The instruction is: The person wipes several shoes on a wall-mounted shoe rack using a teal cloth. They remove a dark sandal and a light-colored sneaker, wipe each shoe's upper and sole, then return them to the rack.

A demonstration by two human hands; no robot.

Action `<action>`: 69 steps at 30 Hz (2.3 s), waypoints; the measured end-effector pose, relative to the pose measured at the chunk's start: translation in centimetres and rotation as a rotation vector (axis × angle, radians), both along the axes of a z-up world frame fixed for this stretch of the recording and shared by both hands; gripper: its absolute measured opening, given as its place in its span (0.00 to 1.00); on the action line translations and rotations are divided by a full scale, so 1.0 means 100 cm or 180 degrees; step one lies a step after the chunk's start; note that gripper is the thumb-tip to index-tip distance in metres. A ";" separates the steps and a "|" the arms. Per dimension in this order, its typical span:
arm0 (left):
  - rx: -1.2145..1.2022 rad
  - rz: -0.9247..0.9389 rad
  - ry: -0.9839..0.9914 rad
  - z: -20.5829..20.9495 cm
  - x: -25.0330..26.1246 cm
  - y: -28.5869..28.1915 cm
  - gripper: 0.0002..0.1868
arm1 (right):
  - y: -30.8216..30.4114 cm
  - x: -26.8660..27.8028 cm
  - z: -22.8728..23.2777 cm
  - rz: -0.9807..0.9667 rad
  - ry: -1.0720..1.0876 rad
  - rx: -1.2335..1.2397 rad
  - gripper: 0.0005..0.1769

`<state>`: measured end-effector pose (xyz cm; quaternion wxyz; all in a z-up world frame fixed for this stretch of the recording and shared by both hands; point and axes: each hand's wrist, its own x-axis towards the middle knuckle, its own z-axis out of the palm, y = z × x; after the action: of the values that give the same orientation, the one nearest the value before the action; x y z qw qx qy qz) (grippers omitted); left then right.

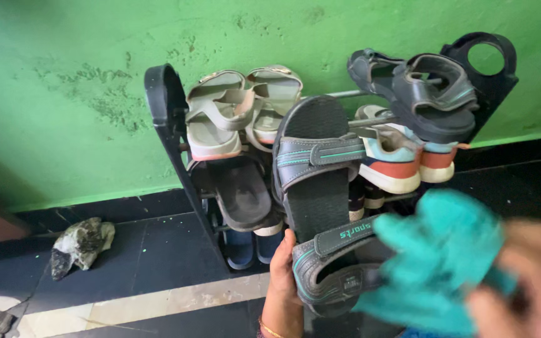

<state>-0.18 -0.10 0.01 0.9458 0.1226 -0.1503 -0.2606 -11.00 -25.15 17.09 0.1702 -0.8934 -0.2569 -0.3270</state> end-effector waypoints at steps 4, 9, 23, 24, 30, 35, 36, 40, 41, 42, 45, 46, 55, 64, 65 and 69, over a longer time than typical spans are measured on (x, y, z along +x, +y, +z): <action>-0.0037 0.0290 0.0043 -0.019 0.002 -0.013 0.36 | 0.081 0.006 -0.069 0.0083 0.0552 -0.0060 0.26; 0.0366 0.0445 0.0221 -0.037 0.004 -0.025 0.31 | 0.086 0.020 -0.078 0.0514 0.0332 -0.0403 0.44; 0.0792 0.1262 -0.0702 0.009 -0.001 -0.016 0.32 | 0.069 0.023 -0.080 0.0792 0.0715 -0.0190 0.33; 0.0927 0.1313 -0.0903 0.010 -0.001 -0.015 0.32 | 0.062 0.025 -0.085 0.0784 0.0717 -0.0217 0.32; 0.0995 0.1301 -0.1047 0.010 -0.005 -0.026 0.33 | 0.045 0.022 -0.087 0.0435 0.1164 -0.0018 0.33; 0.0862 0.1332 -0.0722 0.020 -0.006 -0.028 0.34 | 0.059 0.025 -0.080 0.0979 0.1377 0.0470 0.40; 0.0843 0.1327 -0.0678 0.021 -0.007 -0.026 0.34 | 0.061 0.025 -0.084 0.1001 0.1355 0.0508 0.39; 0.1121 0.1536 -0.0952 0.027 -0.008 -0.023 0.33 | 0.068 0.018 -0.128 0.0138 0.0695 0.1979 0.35; 0.1025 0.1582 -0.0952 0.028 -0.009 -0.025 0.32 | 0.072 0.014 -0.146 -0.0122 0.0315 0.2199 0.35; 0.0928 0.1629 -0.0952 0.028 -0.010 -0.028 0.31 | 0.074 0.007 -0.164 -0.0385 -0.0068 0.2411 0.35; 0.0913 0.1901 -0.0866 0.030 -0.010 -0.030 0.31 | 0.072 0.010 -0.208 -0.0029 -0.1014 0.1777 0.32; 0.0962 0.2004 -0.0815 0.029 -0.011 -0.030 0.30 | 0.070 0.009 -0.218 0.0180 -0.1115 0.1326 0.28; 0.0608 0.1774 -0.0918 0.022 -0.006 -0.014 0.34 | 0.053 0.038 -0.189 0.0312 -0.0902 0.0151 0.12; 0.1018 0.1752 -0.0784 0.010 -0.006 -0.032 0.30 | 0.054 0.030 -0.173 0.0779 -0.1094 0.0739 0.13; 0.1163 0.1900 -0.0909 0.013 -0.006 -0.036 0.30 | 0.049 0.034 -0.169 0.0958 -0.1249 0.0880 0.13; 0.1824 0.2259 -0.1464 0.045 -0.004 -0.038 0.31 | 0.006 0.021 -0.130 0.0314 -0.0493 0.1250 0.13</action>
<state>-0.62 -3.95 4.48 0.8468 0.4747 -0.2262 0.0797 -8.91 -24.55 4.08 0.3365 -0.8016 -0.2439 -0.4297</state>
